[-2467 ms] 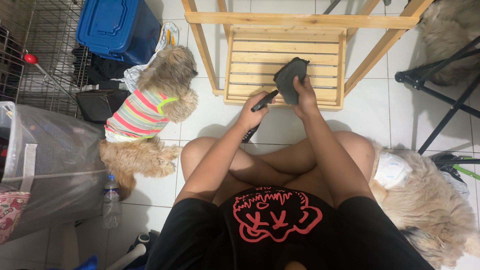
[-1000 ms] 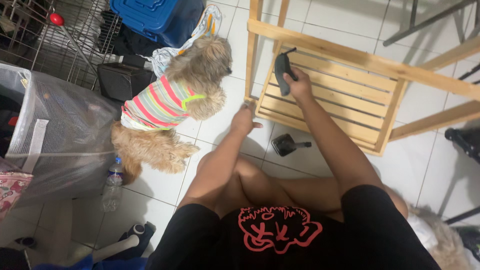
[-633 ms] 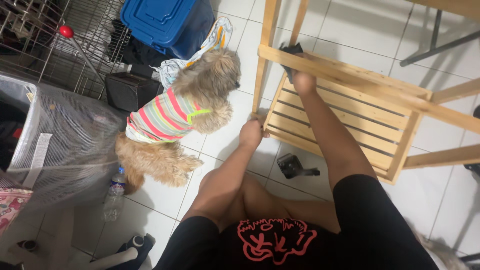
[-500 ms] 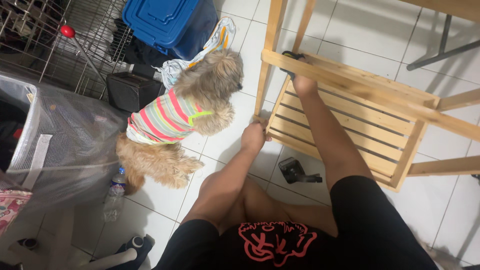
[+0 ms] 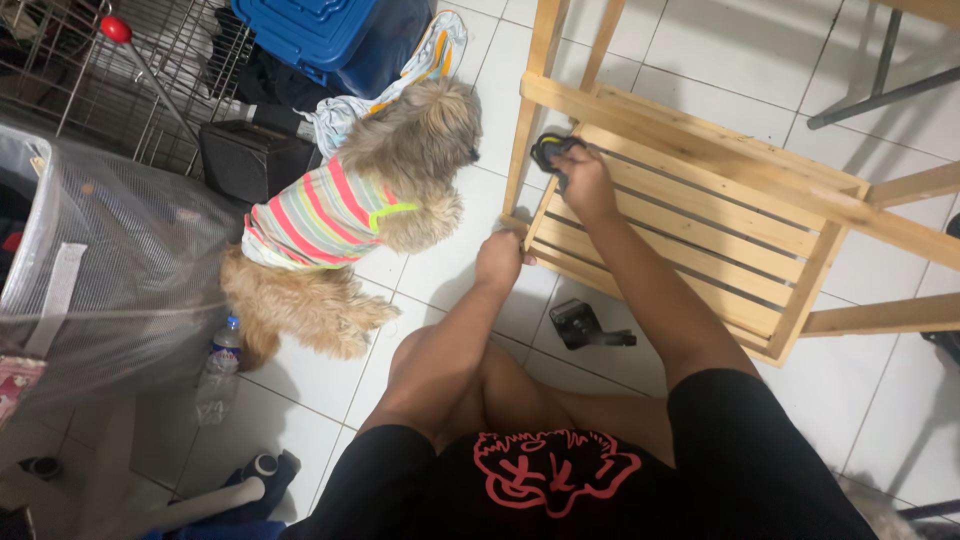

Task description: The person sits on the floor and sands the slatted shelves of a wooden rack using a sanding block. A small dog stands nearby watching the activity.

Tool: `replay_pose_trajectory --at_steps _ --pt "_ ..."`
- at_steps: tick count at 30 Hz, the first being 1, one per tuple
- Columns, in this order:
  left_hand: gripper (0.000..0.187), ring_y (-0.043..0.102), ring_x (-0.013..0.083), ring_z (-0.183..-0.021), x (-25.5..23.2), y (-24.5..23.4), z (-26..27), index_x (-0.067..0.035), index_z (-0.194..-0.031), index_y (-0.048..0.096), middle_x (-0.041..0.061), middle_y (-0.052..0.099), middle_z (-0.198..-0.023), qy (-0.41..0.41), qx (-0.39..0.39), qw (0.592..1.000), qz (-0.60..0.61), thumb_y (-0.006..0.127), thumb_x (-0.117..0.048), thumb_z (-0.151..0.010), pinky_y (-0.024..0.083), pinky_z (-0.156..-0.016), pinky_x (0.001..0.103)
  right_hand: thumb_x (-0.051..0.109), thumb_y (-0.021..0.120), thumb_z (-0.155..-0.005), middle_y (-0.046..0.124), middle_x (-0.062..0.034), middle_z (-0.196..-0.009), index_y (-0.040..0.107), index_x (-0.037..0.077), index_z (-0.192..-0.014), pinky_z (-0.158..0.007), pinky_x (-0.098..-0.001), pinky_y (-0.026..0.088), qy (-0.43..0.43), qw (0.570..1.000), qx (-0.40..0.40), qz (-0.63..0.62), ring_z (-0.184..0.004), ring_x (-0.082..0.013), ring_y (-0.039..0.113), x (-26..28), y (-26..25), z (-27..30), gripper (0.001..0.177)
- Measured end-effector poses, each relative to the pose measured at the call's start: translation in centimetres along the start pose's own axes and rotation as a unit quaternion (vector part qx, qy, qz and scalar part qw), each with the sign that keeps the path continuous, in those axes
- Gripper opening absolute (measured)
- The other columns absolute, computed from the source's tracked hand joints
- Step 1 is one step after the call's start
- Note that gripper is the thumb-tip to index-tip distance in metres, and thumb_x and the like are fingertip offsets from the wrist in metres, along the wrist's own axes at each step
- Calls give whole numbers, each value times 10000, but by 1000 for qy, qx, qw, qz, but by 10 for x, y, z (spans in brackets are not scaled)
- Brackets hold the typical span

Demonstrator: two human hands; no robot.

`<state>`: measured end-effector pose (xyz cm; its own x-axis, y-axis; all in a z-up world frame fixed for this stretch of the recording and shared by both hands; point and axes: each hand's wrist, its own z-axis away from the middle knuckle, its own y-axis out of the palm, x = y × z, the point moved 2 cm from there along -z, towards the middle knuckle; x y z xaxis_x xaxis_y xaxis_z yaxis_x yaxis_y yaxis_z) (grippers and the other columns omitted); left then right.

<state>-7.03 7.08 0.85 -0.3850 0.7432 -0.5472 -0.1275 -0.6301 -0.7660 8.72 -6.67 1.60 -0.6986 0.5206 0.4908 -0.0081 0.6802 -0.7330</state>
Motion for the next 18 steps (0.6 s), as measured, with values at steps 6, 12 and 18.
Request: replay_pose_trajectory --at_steps 6,12,18 --pt "488 728 351 -956 4 0 3 -65 -942 790 184 741 -987 -43 43 991 -121 762 -534 -809 579 -832 451 -77 638 -780 735 -145 -1120 807 63 -1102 -905 -419 566 -33 998 54 -18 -983 -368 671 26 -4 29 390" --pt "420 729 338 -991 3 4 5 -140 -975 810 164 750 -1022 -47 56 988 -133 690 -530 -875 577 -855 455 -90 629 -799 737 -153 -1133 792 51 -1102 -868 -373 585 -59 984 130 -103 -956 -325 726 40 -6 55 372" --pt "375 726 322 -1014 6 6 7 -174 -984 821 153 758 -1029 -51 56 990 -122 692 -510 -879 569 -870 446 -53 705 -809 749 -130 -1063 801 65 -1069 -820 -366 580 -60 965 190 -169 -923 -304 717 53 -3 70 301"
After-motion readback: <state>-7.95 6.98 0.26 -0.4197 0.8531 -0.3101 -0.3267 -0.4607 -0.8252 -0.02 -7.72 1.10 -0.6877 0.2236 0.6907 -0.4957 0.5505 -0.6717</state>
